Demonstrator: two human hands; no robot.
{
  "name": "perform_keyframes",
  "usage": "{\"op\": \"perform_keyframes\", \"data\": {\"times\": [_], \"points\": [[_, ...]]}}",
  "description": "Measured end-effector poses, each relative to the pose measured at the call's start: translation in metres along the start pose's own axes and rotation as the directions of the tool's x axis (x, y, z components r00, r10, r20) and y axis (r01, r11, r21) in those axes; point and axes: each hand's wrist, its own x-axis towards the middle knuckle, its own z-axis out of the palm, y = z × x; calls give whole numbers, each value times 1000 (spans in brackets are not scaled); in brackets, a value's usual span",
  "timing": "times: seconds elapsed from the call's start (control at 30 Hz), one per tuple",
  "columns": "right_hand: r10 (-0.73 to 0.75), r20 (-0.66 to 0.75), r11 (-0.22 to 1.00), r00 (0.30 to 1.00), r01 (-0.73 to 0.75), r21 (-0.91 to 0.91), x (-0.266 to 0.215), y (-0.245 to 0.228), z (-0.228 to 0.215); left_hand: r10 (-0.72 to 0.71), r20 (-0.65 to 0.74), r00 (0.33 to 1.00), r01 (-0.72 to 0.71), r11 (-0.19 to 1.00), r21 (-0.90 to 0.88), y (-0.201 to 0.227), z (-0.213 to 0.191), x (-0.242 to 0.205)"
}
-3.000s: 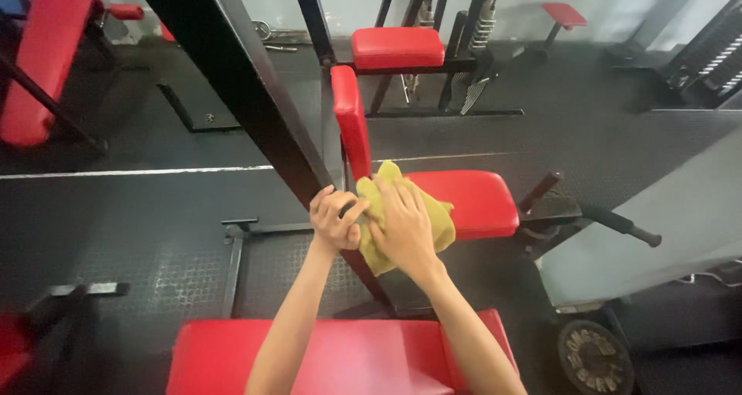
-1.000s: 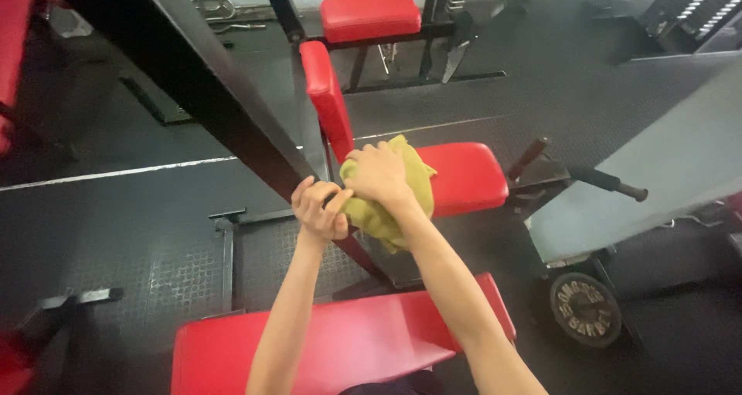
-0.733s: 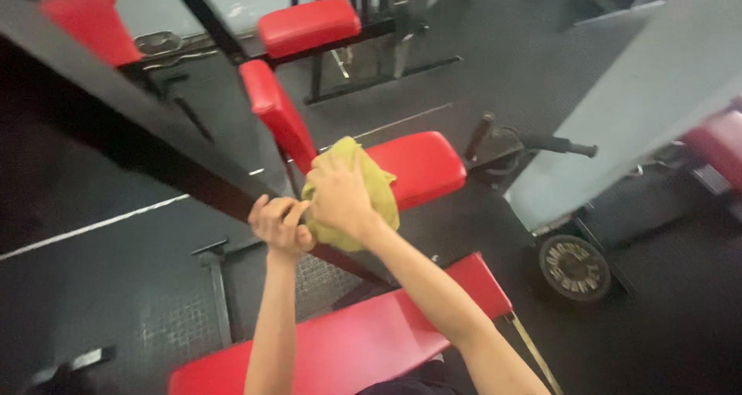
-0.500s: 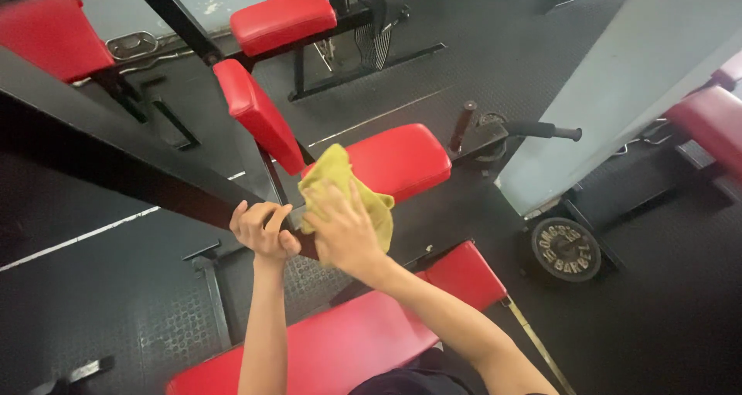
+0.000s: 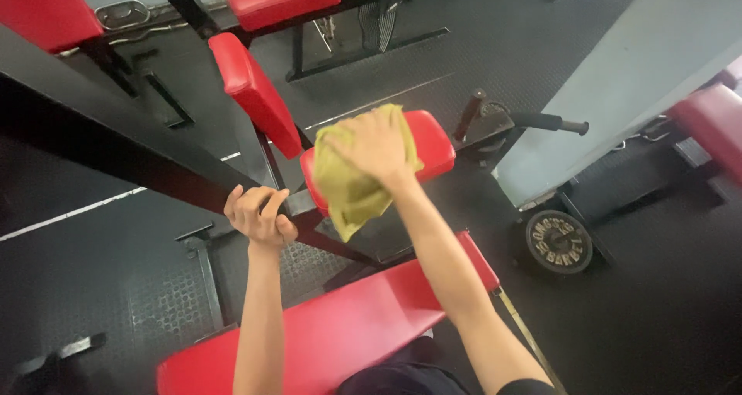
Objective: Wiping down various parts of gym weight benches and frames with a yellow cloth.
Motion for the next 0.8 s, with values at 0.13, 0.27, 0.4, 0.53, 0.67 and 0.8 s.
{"op": "perform_keyframes", "data": {"times": [0.13,0.27,0.4,0.53,0.67,0.8], "points": [[120,35,993,992,-120,-7,33,54,9,26,41,999,-26,999,-21,-3,-3,0],[63,-206,970,977,-109,-218,29,82,39,35,57,998,-34,999,-20,-4,-3,-1],[84,-240,980,967,-124,-157,-29,54,16,51,16,999,-50,998,-26,-4,1,-11],[71,-304,997,950,-68,22,-88,17,-5,64,43,997,-62,997,-38,-8,-5,-22],[71,-281,982,957,-17,189,-101,21,-6,0,101,995,3,999,-33,1,-11,-15],[61,-353,998,934,-51,37,-43,46,6,-59,197,979,69,997,-44,3,-14,-6]]}}
